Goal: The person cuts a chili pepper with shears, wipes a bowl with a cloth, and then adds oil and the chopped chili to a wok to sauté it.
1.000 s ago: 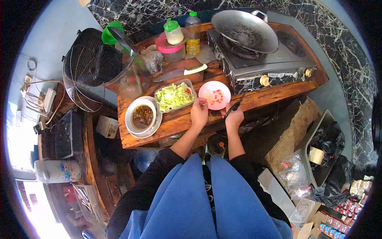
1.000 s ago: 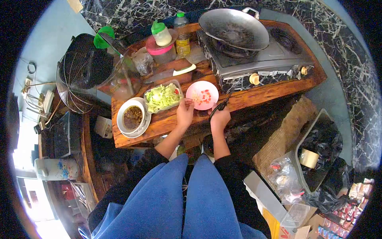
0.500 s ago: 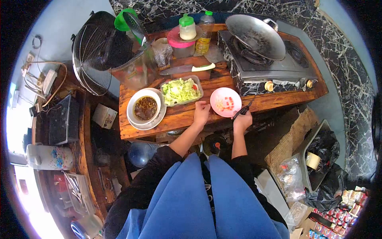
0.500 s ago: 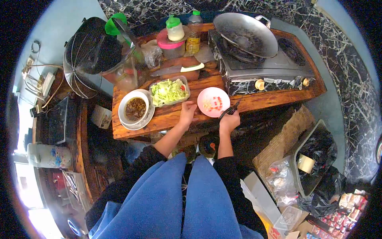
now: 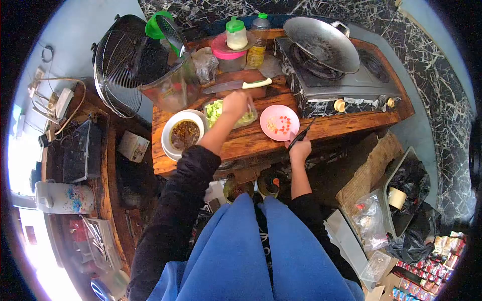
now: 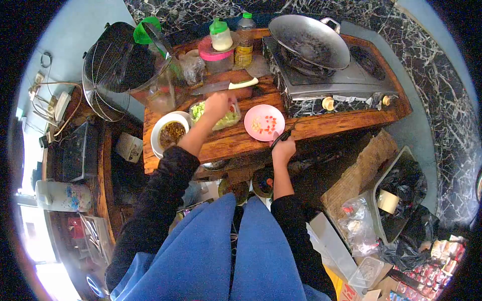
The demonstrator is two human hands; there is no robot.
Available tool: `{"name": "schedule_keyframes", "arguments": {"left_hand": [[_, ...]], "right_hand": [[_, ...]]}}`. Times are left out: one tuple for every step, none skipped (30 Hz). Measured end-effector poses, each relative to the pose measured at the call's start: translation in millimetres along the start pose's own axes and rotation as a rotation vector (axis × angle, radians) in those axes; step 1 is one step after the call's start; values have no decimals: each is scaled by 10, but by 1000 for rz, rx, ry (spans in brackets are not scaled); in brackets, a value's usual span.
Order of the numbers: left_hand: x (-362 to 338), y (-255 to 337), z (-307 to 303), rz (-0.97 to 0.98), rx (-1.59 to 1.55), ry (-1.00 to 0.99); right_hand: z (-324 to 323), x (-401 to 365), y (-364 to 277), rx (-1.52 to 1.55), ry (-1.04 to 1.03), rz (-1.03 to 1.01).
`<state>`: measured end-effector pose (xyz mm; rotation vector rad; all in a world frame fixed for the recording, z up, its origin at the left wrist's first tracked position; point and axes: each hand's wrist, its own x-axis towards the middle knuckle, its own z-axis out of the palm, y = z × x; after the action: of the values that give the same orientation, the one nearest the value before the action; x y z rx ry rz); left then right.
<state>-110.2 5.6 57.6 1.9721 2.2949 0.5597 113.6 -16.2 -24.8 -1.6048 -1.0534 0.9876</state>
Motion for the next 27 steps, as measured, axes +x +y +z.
{"name": "schedule_keyframes", "arguments": {"left_hand": [[66,-88,94,11,90,-79],[118,-170,191,24,180,-157],[117,-187,203,29,181,-159],[97,-194,220,88,187,-143],[83,-198,239,149,192,-130],[93,-216,269,155,191,-136],[113,-236,293,209,228,-154],[128,-245,323,263,266,-171],[113,-199,285,268,266,-175],[87,-139,211,284,279,-169],[65,-83,137,300,292,-162],[67,-97,157,302,294,-161],[60,-122,172,381,246,-51],[53,-149,186,458,198,59],[47,-163,172,460,199,58],[43,-178,156,401,99,95],[39,-185,144,342,0,132],[22,-168,122,345,3,130],[-11,-146,106,222,-125,193],[-49,-120,91,98,-252,254],[-106,-60,27,100,-249,254],[-176,8,-37,19,-474,198],[-243,77,-86,-64,-699,139],[-294,81,10,-62,-698,140],[-344,73,156,-23,-1011,168],[-394,58,295,20,-1324,194],[-482,102,316,22,-1325,196]], "right_hand": [[-22,-31,-45,-89,-10,-35],[-61,-83,-76,-86,-7,-34],[-121,-172,-129,-27,-11,-43],[-161,-231,-176,31,-15,-50],[-182,-258,-214,31,-8,-45],[-205,-282,-241,86,-36,-4],[-220,-296,-243,141,-64,36],[-221,-293,-231,141,-58,42],[-215,-278,-226,123,-73,42],[-207,-264,-223,105,-91,39],[-199,-265,-217,107,-89,40],[-191,-270,-209,129,-97,51],[-186,-271,-198,151,-106,62],[-184,-266,-186,152,-105,63],[-180,-255,-164,174,-115,75],[-172,-244,-139,198,-126,88],[-154,-219,-94,201,-125,90],[-132,-193,-62,215,-164,59],[-115,-171,-30,229,-203,29],[-103,-150,3,232,-201,31],[-91,-139,4,282,-255,66],[-81,-128,5,330,-309,101],[-66,-120,4,333,-309,99],[-50,-112,17,311,-291,108],[-43,-117,5,288,-273,117],[-61,-122,-3,289,-273,115],[-107,-153,-63,114,-253,54]]}}
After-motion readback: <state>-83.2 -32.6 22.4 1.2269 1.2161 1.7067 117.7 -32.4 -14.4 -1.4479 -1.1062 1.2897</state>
